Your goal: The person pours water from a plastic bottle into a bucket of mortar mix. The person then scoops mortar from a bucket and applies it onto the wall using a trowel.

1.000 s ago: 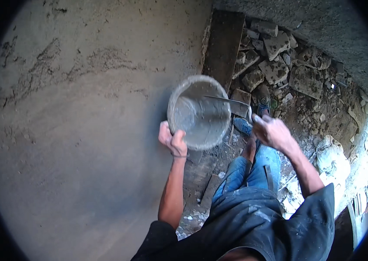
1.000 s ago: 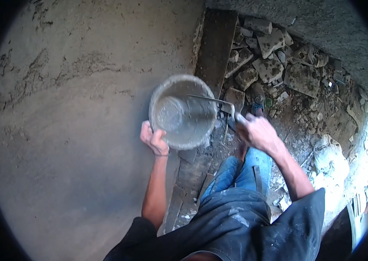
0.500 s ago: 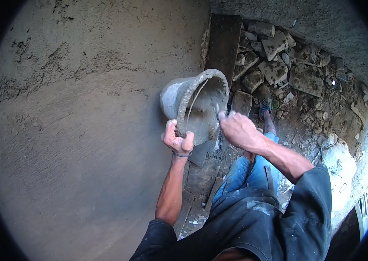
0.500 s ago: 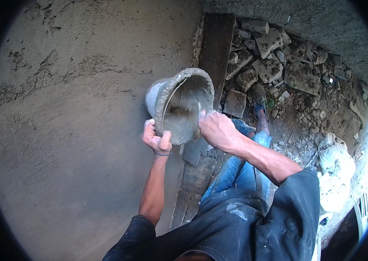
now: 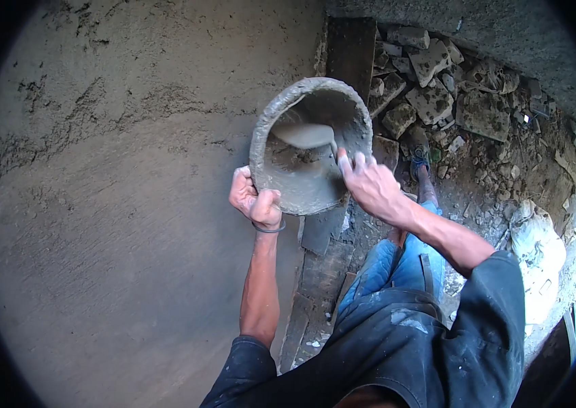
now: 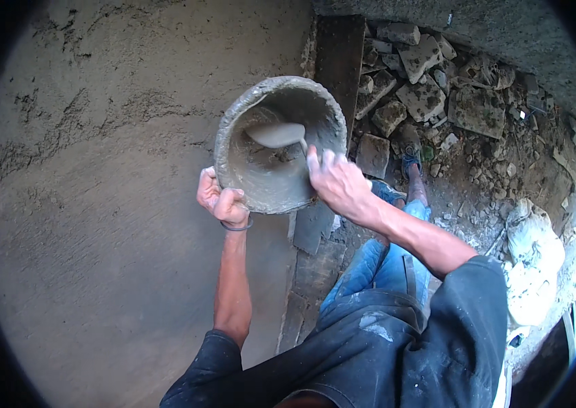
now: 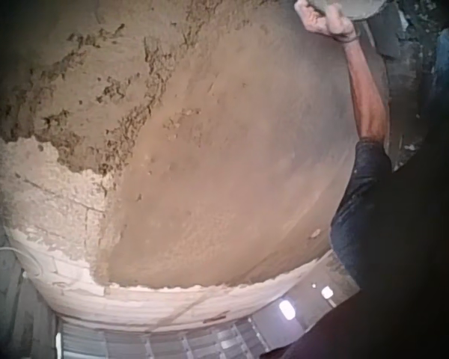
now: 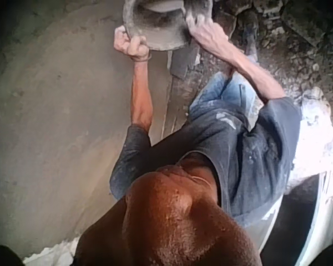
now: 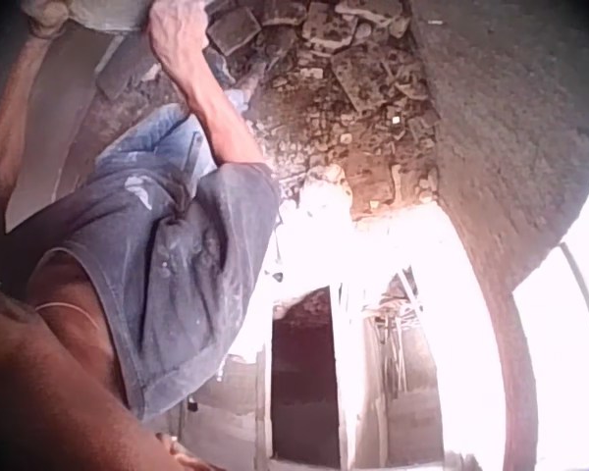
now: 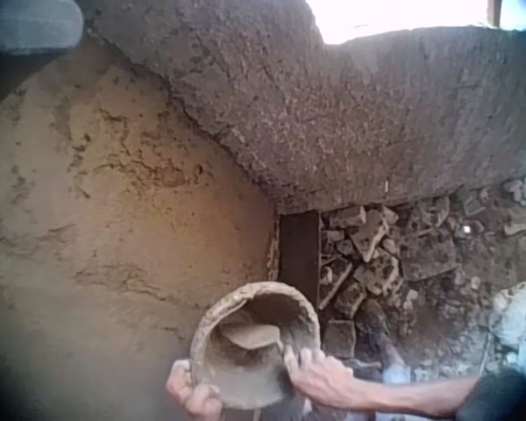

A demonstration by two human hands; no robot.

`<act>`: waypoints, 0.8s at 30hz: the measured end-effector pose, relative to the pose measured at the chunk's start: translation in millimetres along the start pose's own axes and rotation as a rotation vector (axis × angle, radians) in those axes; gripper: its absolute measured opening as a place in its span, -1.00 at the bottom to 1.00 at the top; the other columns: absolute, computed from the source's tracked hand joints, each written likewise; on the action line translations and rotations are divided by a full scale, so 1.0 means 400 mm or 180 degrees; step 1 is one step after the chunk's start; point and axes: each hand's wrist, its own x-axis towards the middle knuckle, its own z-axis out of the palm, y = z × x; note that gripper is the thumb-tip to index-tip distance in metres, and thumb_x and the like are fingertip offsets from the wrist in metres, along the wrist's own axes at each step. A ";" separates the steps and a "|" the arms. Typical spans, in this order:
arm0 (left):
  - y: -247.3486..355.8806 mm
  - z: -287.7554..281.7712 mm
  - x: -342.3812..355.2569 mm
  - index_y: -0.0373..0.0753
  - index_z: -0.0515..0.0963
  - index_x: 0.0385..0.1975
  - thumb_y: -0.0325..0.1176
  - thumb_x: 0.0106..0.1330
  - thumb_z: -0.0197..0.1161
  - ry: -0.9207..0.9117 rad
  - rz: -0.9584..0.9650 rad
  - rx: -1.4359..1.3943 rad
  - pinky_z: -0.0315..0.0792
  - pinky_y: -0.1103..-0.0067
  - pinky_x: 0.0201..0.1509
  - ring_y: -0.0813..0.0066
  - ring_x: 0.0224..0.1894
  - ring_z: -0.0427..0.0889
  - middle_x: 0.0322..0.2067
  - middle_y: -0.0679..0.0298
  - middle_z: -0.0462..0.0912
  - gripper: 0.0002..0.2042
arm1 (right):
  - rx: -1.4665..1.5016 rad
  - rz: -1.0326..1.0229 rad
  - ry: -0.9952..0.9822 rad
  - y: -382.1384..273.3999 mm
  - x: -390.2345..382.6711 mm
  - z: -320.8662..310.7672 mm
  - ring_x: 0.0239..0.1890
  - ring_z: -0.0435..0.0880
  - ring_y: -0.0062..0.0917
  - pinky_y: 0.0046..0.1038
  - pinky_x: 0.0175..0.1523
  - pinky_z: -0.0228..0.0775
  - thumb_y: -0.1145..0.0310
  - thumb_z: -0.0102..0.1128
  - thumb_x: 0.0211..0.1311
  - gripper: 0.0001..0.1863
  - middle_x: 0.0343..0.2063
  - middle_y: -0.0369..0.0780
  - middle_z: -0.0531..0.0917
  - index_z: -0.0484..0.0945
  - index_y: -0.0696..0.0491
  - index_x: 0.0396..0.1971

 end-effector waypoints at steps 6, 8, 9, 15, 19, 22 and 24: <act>-0.004 -0.028 0.026 -0.40 0.32 -0.65 -0.53 -0.37 -0.10 0.0126 0.0201 0.0210 0.20 0.79 -0.41 0.66 -0.56 0.27 -0.55 0.31 0.39 -0.82 | -0.0077 -0.0122 -0.0736 0.021 -0.015 -0.100 -0.42 0.61 -0.29 -0.40 -0.49 0.53 0.51 0.00 0.11 -0.53 -0.43 -0.02 0.54 0.32 0.39 0.05; -0.002 -0.005 0.024 -0.40 0.32 -0.65 -0.53 -0.38 -0.10 0.0098 0.0195 0.0170 0.19 0.79 -0.41 0.66 -0.56 0.26 -0.56 0.32 0.38 -0.81 | -0.0033 0.0045 -0.0441 0.026 0.036 -0.078 -0.40 0.61 -0.28 -0.39 -0.48 0.54 0.53 -0.02 0.12 -0.53 -0.41 0.00 0.54 0.31 0.41 0.05; -0.001 0.005 0.030 -0.40 0.33 -0.64 -0.54 -0.37 -0.07 0.0023 0.0166 0.0012 0.19 0.79 -0.44 0.67 -0.57 0.28 -0.56 0.32 0.36 -0.81 | -0.0009 0.0183 -0.0119 0.021 0.056 -0.062 -0.39 0.61 -0.27 -0.38 -0.47 0.54 0.54 -0.04 0.12 -0.53 -0.40 0.01 0.54 0.29 0.42 0.05; -0.032 -0.016 0.059 -0.42 0.34 -0.62 -0.56 -0.35 -0.04 0.0059 0.0505 -0.0042 0.19 0.78 -0.50 0.71 -0.62 0.27 -0.54 0.32 0.37 -0.81 | -0.0392 -0.0556 -0.0479 -0.025 -0.030 -0.038 -0.43 0.60 -0.34 -0.44 -0.55 0.49 0.51 0.00 0.09 -0.53 -0.43 -0.03 0.54 0.34 0.43 0.01; -0.015 -0.006 0.038 -0.41 0.34 -0.62 -0.54 -0.32 -0.04 -0.0084 0.0350 0.0444 0.16 0.77 -0.52 0.70 -0.61 0.27 -0.59 0.36 0.36 -0.83 | -0.0482 -0.0215 -0.0578 0.024 0.002 -0.062 -0.42 0.59 -0.37 -0.46 -0.53 0.48 0.44 0.03 0.09 -0.51 -0.43 -0.07 0.55 0.36 0.38 0.03; 0.029 0.066 0.027 -0.39 0.34 -0.62 -0.52 -0.31 -0.04 -0.0160 0.0153 0.0459 0.13 0.77 -0.53 0.72 -0.62 0.23 -0.61 0.40 0.33 -0.83 | -0.0646 0.0009 -0.0117 0.044 0.023 -0.023 -0.40 0.59 -0.38 -0.48 -0.49 0.49 0.43 0.01 0.09 -0.49 -0.41 -0.07 0.55 0.33 0.41 0.04; 0.016 0.053 0.026 -0.38 0.34 -0.61 -0.52 -0.31 -0.03 -0.0171 0.0240 0.0618 0.11 0.77 -0.54 0.72 -0.62 0.20 -0.62 0.40 0.31 -0.82 | -0.0421 -0.0063 -0.0536 0.018 -0.013 -0.012 -0.38 0.61 -0.32 -0.43 -0.46 0.52 0.46 -0.02 0.11 -0.51 -0.39 -0.03 0.55 0.31 0.40 0.05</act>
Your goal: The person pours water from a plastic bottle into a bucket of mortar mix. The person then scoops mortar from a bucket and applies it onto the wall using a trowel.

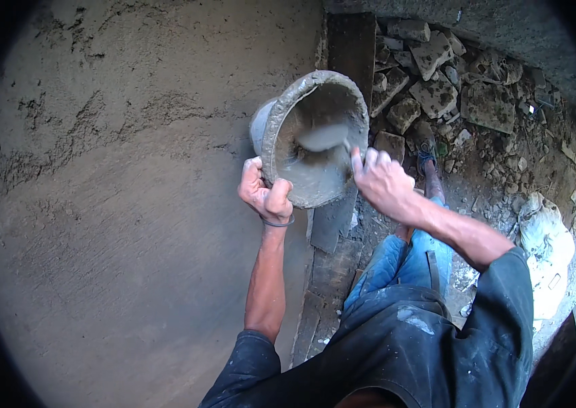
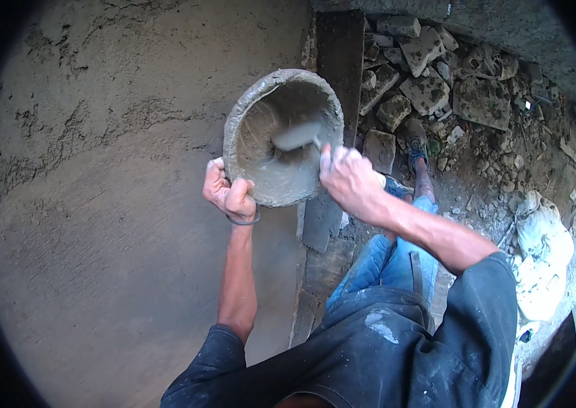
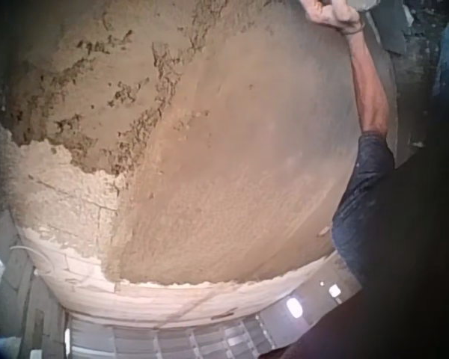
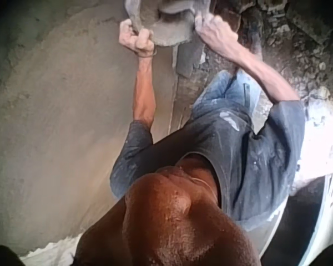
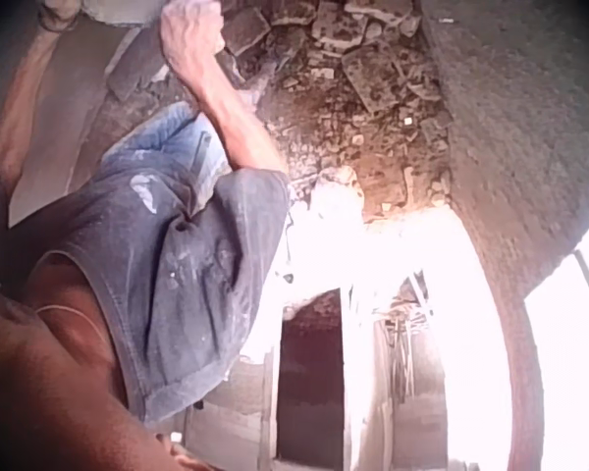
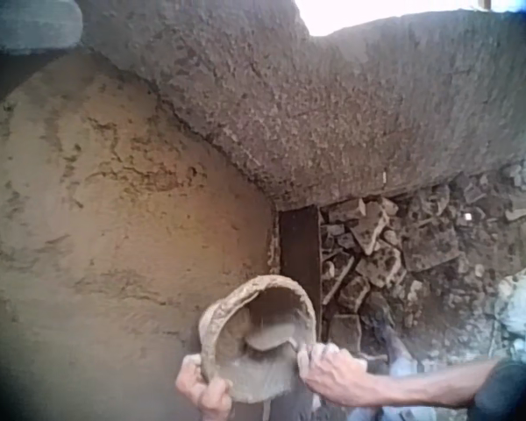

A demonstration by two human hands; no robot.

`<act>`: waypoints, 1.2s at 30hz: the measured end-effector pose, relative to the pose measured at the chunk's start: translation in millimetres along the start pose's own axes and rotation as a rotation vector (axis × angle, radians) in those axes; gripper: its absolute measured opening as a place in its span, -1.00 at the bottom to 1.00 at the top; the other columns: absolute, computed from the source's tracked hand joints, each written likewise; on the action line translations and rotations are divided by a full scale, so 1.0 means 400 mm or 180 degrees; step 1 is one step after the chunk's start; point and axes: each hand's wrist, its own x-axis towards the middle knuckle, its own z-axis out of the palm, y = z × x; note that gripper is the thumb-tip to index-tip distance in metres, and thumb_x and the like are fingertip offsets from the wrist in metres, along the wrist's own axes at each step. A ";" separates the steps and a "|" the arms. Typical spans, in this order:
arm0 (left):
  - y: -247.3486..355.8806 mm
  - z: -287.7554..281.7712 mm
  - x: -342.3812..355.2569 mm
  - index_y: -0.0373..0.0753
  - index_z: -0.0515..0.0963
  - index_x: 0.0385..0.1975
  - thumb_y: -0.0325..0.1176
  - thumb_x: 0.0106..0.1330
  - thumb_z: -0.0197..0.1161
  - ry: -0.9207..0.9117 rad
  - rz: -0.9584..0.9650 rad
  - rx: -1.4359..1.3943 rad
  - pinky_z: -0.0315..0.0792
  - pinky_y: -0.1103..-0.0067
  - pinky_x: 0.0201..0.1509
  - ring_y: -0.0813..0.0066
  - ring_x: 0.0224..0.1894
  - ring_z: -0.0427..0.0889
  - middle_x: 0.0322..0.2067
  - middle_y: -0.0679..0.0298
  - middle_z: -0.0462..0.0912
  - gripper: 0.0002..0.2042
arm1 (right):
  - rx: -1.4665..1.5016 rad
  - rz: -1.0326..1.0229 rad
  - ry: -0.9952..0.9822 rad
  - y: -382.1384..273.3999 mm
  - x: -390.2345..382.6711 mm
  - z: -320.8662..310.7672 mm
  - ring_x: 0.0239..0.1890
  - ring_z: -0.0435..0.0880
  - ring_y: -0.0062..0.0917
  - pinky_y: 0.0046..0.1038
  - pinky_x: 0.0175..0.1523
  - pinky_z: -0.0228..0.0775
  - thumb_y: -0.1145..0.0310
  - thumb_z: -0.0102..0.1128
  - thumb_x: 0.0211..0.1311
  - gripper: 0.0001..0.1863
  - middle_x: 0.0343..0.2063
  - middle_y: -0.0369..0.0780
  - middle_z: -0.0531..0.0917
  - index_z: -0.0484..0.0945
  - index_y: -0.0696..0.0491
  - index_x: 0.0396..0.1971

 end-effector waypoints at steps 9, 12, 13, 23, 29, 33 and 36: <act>0.000 0.021 -0.016 -0.37 0.41 -0.54 -0.50 -0.29 0.05 -0.0279 0.0840 0.0764 0.10 0.67 -0.64 0.68 -0.71 0.16 -0.72 0.41 0.28 -0.78 | 0.0678 0.0184 0.0163 0.049 0.053 -0.045 -0.46 0.67 -0.26 -0.38 -0.43 0.54 0.52 0.01 0.05 -0.71 -0.57 0.04 0.58 0.46 0.36 -0.22; 0.035 0.029 -0.015 -0.36 0.43 -0.55 -0.46 -0.29 0.13 -0.1039 0.1289 0.0818 0.19 0.56 -0.64 0.45 -0.75 0.26 -0.73 0.24 0.23 -0.78 | 0.1948 -0.0049 -0.0711 0.094 0.047 0.045 -0.52 0.62 -0.26 -0.28 -0.38 0.46 0.40 0.08 0.07 -0.74 -0.58 -0.04 0.59 0.55 0.14 -0.22; 0.041 0.025 -0.033 -0.36 0.44 -0.54 -0.45 -0.30 0.15 -0.1204 0.1184 0.0830 0.22 0.58 -0.62 0.45 -0.73 0.30 -0.72 0.24 0.29 -0.77 | 0.2593 -0.0173 -0.0890 0.125 0.023 0.065 -0.54 0.60 -0.36 -0.31 -0.39 0.44 0.32 0.15 0.10 -0.76 -0.60 -0.18 0.61 0.58 0.08 -0.25; -0.074 -0.065 -0.191 -0.34 0.36 -0.53 -0.51 -0.27 0.00 -0.0158 -0.0814 -0.0241 0.21 0.71 -0.45 0.64 -0.57 0.29 -0.58 0.42 0.38 -0.79 | 0.6953 0.1093 -0.2590 0.008 -0.162 0.231 -0.70 0.45 -0.67 -0.63 -0.63 0.26 0.40 0.14 0.28 -0.83 -0.62 -0.29 0.53 0.52 0.13 -0.19; -0.281 -0.185 -0.400 -0.26 0.27 -0.67 -0.47 -0.18 -0.03 0.0954 -0.1768 0.0767 0.24 0.68 -0.40 0.53 -0.51 0.32 -0.59 0.30 0.32 -0.94 | 0.7166 0.1336 -0.1289 0.057 -0.238 0.113 -0.68 0.48 -0.66 -0.61 -0.63 0.36 0.42 0.19 0.23 -0.59 -0.59 -0.25 0.55 0.42 0.17 0.06; -0.333 -0.229 -0.520 -0.26 0.31 -0.65 -0.40 -0.17 0.04 0.1689 -0.3361 0.0092 0.42 0.47 -0.37 0.41 -0.48 0.44 -0.60 0.26 0.37 -0.90 | 0.6090 0.2294 0.1094 0.164 -0.290 -0.042 -0.71 0.47 -0.71 -0.68 -0.66 0.34 0.38 0.22 0.15 -0.59 -0.61 -0.30 0.55 0.46 0.12 0.02; -0.395 -0.300 -0.617 -0.34 0.38 -0.65 -0.45 -0.21 0.12 0.2272 -0.4419 -0.0260 0.52 0.14 -0.38 0.13 -0.55 0.51 -0.48 0.06 0.46 -0.87 | 0.5089 0.2364 0.2581 0.236 -0.318 -0.109 -0.69 0.46 -0.76 -0.72 -0.65 0.34 0.34 0.16 0.25 -0.52 -0.53 -0.32 0.57 0.32 0.11 0.15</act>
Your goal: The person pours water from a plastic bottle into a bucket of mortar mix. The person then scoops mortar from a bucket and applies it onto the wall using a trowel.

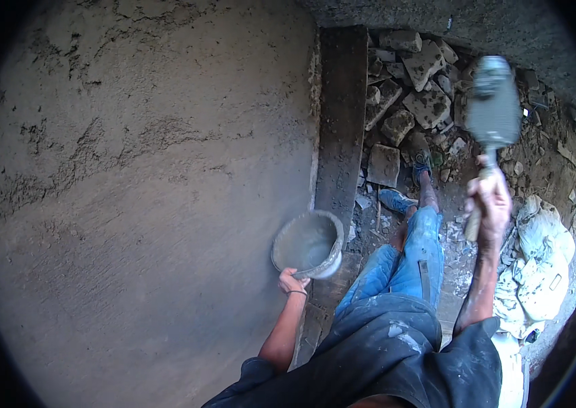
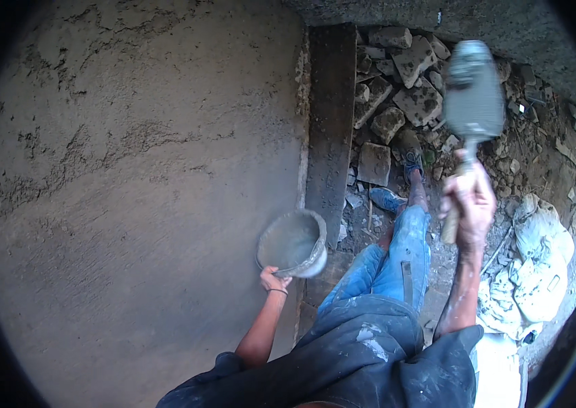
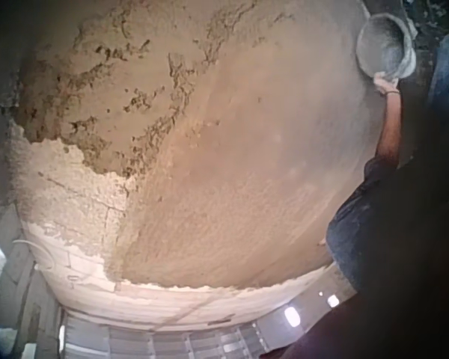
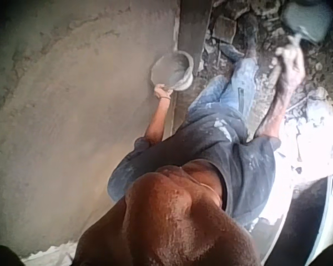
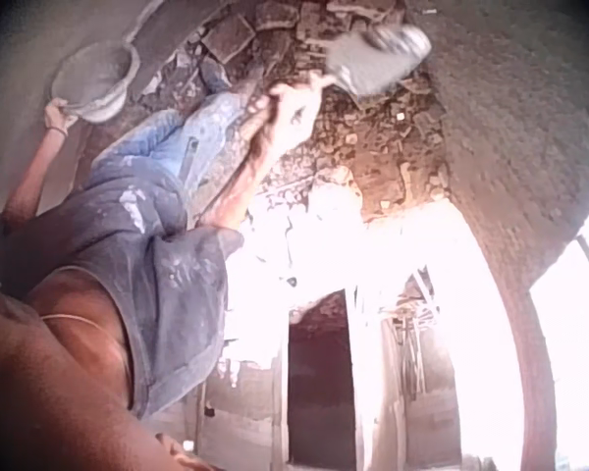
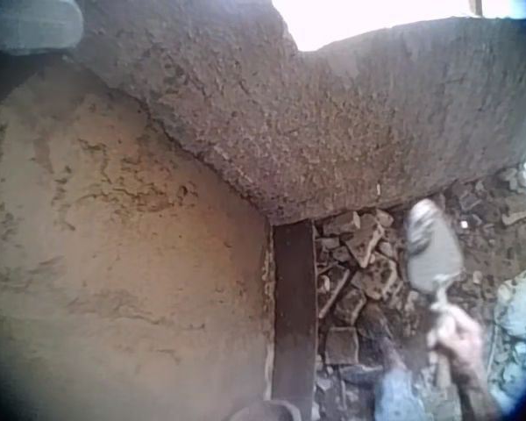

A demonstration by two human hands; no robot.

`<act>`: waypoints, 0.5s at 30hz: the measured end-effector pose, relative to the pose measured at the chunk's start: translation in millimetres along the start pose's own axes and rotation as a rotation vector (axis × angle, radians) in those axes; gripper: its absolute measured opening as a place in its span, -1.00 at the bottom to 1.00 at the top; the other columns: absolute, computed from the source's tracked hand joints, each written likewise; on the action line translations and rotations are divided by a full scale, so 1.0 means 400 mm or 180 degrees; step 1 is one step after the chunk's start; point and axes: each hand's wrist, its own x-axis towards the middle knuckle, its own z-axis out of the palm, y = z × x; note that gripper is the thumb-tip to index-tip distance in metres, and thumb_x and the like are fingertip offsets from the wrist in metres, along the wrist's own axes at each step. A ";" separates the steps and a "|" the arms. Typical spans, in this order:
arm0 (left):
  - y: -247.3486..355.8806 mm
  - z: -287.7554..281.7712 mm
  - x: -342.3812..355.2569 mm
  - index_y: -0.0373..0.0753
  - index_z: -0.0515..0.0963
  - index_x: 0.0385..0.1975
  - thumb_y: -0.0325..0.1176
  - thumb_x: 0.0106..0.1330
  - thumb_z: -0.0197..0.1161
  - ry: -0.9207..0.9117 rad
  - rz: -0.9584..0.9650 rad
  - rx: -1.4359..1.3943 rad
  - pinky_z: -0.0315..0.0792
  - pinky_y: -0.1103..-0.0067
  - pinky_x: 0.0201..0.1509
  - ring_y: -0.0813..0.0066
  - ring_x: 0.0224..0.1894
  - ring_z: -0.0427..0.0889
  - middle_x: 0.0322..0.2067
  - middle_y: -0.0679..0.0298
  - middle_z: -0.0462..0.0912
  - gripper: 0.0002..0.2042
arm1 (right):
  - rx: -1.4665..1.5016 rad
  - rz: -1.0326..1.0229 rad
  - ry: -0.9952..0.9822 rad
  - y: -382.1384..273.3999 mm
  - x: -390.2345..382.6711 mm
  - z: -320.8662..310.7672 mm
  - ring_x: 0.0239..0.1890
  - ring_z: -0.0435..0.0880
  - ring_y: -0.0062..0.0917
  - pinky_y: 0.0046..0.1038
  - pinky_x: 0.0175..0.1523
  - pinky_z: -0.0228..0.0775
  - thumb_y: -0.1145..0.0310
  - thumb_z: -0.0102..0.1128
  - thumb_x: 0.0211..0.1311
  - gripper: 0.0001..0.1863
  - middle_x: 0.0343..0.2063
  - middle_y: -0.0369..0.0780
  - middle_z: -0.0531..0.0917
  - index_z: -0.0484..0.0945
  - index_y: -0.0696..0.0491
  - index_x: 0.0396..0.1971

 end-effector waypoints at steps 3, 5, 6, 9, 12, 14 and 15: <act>-0.046 -0.049 0.004 -0.44 0.41 -0.40 -0.43 -0.19 0.14 0.0535 -0.0471 0.0001 0.51 0.11 -0.32 0.00 -0.45 0.53 -0.32 -0.10 0.46 -0.70 | -0.0136 -0.0893 0.0805 -0.027 0.027 -0.021 -0.61 0.51 -0.73 -0.70 -0.59 0.42 0.38 0.11 0.29 -0.50 -0.45 -0.28 0.59 0.27 0.10 0.21; -0.067 -0.075 -0.005 -0.50 0.32 -0.16 -0.44 -0.24 0.14 0.1000 -0.0719 0.0093 0.49 0.08 -0.26 -0.13 -0.37 0.51 -0.15 -0.20 0.38 -0.48 | -0.0448 -0.1185 0.1357 -0.012 0.027 0.017 -0.59 0.53 -0.72 -0.69 -0.56 0.46 0.39 0.11 0.29 -0.50 -0.43 -0.25 0.59 0.28 0.11 0.21; -0.074 -0.100 -0.003 -0.48 0.26 -0.04 -0.44 -0.24 0.14 0.0922 -0.0768 0.0035 0.48 0.05 -0.21 -0.19 -0.25 0.48 -0.06 -0.20 0.33 -0.39 | -0.0537 -0.1192 0.1599 0.023 0.023 0.059 -0.59 0.53 -0.72 -0.69 -0.56 0.47 0.39 0.12 0.28 -0.50 -0.41 -0.26 0.59 0.28 0.12 0.20; -0.087 -0.111 0.005 -0.44 0.28 -0.02 -0.43 -0.23 0.15 0.0958 -0.0890 0.0031 0.47 0.03 -0.15 -0.23 -0.20 0.46 -0.01 -0.17 0.32 -0.39 | -0.2069 -0.1904 0.1914 0.211 0.000 0.245 -0.49 0.50 -0.59 -0.46 -0.44 0.41 0.45 0.15 0.22 -0.84 -0.46 -0.28 0.53 0.51 0.10 -0.20; -0.133 -0.188 0.019 -0.38 0.30 0.00 -0.40 -0.12 0.06 0.0183 -0.0603 -0.0312 0.44 0.00 -0.08 -0.13 -0.11 0.46 0.08 -0.04 0.29 -0.45 | -0.2583 -0.1160 -0.0975 0.449 -0.281 0.599 -0.51 0.49 -0.35 -0.32 -0.47 0.35 0.48 0.08 0.05 -0.89 -0.52 -0.18 0.48 0.51 0.10 -0.38; -0.114 -0.186 0.079 -0.36 0.34 -0.02 -0.38 -0.08 0.02 -0.0535 -0.0148 -0.0803 0.44 -0.01 -0.07 -0.08 -0.09 0.47 0.07 0.00 0.32 -0.49 | -0.1410 -0.1772 -0.1620 0.309 -0.453 0.736 -0.55 0.54 -0.29 -0.29 -0.51 0.41 0.46 0.21 0.05 -0.67 -0.50 -0.07 0.49 0.48 0.22 -0.15; -0.104 -0.179 0.101 -0.32 0.35 -0.11 -0.37 -0.09 0.04 -0.0449 -0.0118 -0.0833 0.44 0.04 -0.10 -0.03 -0.17 0.46 -0.02 0.03 0.34 -0.55 | -0.0925 -0.2037 -0.1672 0.276 -0.452 0.742 -0.53 0.57 -0.28 -0.31 -0.48 0.44 0.48 0.26 0.01 -0.59 -0.47 -0.06 0.51 0.45 0.26 -0.09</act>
